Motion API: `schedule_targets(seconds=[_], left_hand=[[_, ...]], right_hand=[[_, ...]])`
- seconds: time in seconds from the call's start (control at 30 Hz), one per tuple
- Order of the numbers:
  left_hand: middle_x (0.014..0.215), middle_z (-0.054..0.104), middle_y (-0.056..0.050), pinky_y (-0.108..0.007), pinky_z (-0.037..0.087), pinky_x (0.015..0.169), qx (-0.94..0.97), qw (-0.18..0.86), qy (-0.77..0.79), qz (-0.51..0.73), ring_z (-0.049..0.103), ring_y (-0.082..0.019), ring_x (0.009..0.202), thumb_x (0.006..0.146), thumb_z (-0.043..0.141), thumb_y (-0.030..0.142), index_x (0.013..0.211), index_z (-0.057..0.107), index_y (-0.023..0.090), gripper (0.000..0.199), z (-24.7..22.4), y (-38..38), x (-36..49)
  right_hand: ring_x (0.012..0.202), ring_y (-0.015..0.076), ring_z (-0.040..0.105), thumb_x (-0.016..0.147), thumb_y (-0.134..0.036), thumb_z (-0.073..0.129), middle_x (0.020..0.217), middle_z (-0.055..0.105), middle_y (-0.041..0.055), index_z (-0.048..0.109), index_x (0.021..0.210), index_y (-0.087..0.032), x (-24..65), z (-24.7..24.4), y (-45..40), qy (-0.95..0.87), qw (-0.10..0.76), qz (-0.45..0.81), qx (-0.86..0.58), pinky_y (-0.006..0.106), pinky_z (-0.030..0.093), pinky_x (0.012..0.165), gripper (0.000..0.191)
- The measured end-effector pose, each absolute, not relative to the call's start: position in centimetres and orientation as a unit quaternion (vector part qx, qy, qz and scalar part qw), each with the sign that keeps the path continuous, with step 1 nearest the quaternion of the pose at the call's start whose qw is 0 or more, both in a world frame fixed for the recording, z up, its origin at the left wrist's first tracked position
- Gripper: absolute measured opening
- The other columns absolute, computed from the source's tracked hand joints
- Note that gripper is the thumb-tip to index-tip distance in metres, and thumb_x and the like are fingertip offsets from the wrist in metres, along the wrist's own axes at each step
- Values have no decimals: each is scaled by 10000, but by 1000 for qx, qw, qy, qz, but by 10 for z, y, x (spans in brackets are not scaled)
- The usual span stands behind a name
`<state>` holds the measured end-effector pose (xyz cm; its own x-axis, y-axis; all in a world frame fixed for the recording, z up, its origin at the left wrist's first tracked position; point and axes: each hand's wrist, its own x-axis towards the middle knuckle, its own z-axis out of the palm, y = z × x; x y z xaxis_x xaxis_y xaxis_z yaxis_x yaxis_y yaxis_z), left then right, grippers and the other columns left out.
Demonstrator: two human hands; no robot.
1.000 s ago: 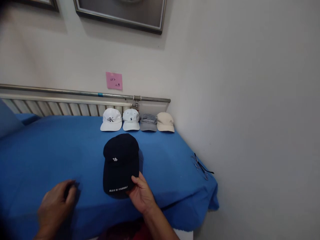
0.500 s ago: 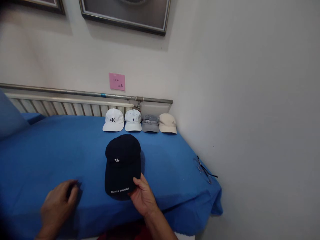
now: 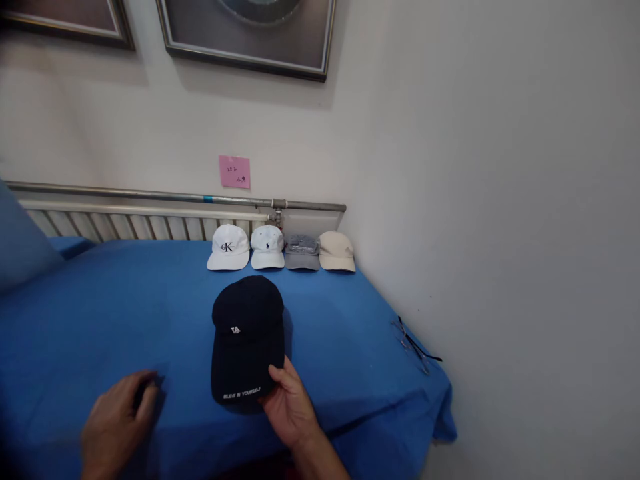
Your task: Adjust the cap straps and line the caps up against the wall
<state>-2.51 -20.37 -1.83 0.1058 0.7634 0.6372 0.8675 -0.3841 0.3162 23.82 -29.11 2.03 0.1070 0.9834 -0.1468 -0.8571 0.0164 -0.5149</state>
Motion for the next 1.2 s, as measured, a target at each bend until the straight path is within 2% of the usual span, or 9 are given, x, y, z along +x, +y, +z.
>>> schedule_targets(seconds=[0.33, 0.9, 1.1, 1.2], left_hand=[[894, 728, -151, -436, 478, 790, -748, 81, -530, -391, 667, -296, 807, 917, 376, 363, 927, 650, 139, 354, -22, -203, -24], [931, 715, -190, -476, 459, 820, -754, 55, -528, -387, 656, -340, 851, 904, 398, 377, 960, 630, 146, 332, -19, -206, -25], [938, 720, -166, -474, 445, 847, -745, 13, -539, -393, 656, -333, 870, 871, 422, 394, 941, 616, 197, 285, -19, -207, -26], [953, 710, -166, -505, 422, 880, -721, -55, -561, -404, 636, -355, 899, 824, 465, 416, 909, 632, 200, 286, -13, -205, -26]], right_hand=[[1002, 204, 693, 677, -163, 812, 1172, 733, 66, 722, 1079, -213, 238, 22, -291, -106, 701, 659, -252, 350, 518, 902, 415], [993, 187, 696, 692, -160, 799, 1144, 745, 54, 728, 1066, -218, 239, 24, -291, -121, 698, 662, -245, 321, 515, 885, 385], [1012, 202, 697, 693, -170, 800, 1162, 739, 57, 728, 1068, -220, 239, 24, -292, -120, 697, 665, -242, 349, 515, 909, 386], [1006, 198, 697, 690, -159, 797, 1158, 740, 56, 726, 1074, -219, 238, 23, -291, -123, 698, 664, -238, 348, 514, 917, 395]])
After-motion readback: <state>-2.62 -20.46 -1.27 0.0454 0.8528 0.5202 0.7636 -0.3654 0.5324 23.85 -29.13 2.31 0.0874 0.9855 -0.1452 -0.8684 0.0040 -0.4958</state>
